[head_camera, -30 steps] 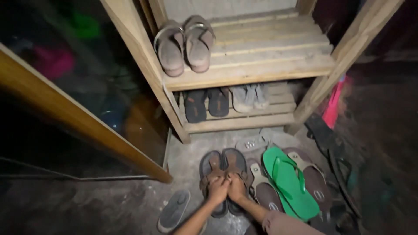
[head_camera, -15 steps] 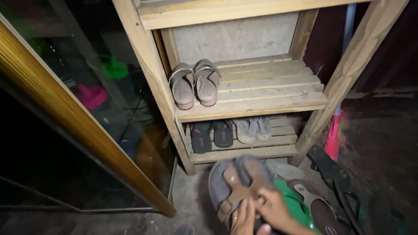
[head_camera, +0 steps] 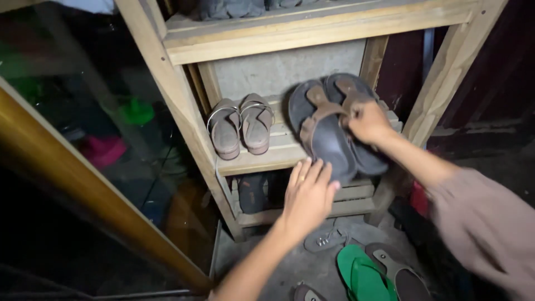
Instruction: The recorder is organizing various shoes, sandals, and slippers on and around a wooden shoe rack.
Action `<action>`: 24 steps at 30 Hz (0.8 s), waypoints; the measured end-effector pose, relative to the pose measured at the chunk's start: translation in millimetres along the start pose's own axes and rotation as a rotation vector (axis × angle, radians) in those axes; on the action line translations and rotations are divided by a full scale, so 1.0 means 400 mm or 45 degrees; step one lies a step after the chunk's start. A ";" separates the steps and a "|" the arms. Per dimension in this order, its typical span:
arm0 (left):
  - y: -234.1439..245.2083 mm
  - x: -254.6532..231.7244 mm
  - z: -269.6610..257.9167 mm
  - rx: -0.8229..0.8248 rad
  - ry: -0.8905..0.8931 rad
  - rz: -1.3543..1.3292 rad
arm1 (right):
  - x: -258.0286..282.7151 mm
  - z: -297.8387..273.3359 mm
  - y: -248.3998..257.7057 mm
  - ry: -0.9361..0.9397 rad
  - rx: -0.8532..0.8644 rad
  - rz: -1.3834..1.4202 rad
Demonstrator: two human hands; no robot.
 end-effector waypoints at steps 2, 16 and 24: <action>-0.046 0.053 0.070 -0.045 0.038 0.024 | 0.000 0.049 0.007 -0.163 0.010 0.045; -0.215 0.171 0.403 0.110 0.429 0.230 | -0.216 0.401 -0.080 -0.362 -0.136 -0.096; -0.261 0.165 0.429 -0.039 0.321 0.143 | -0.229 0.431 -0.051 -0.252 -0.170 -0.200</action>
Point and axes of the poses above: each hand's wrist, its own z-axis towards the middle knuckle, its own y-axis out of the back of the hand, x = y × z, the point moved 6 cm from there along z, towards the middle knuckle, and after that the axes turned 15 degrees about x, right-handed, at the moved point
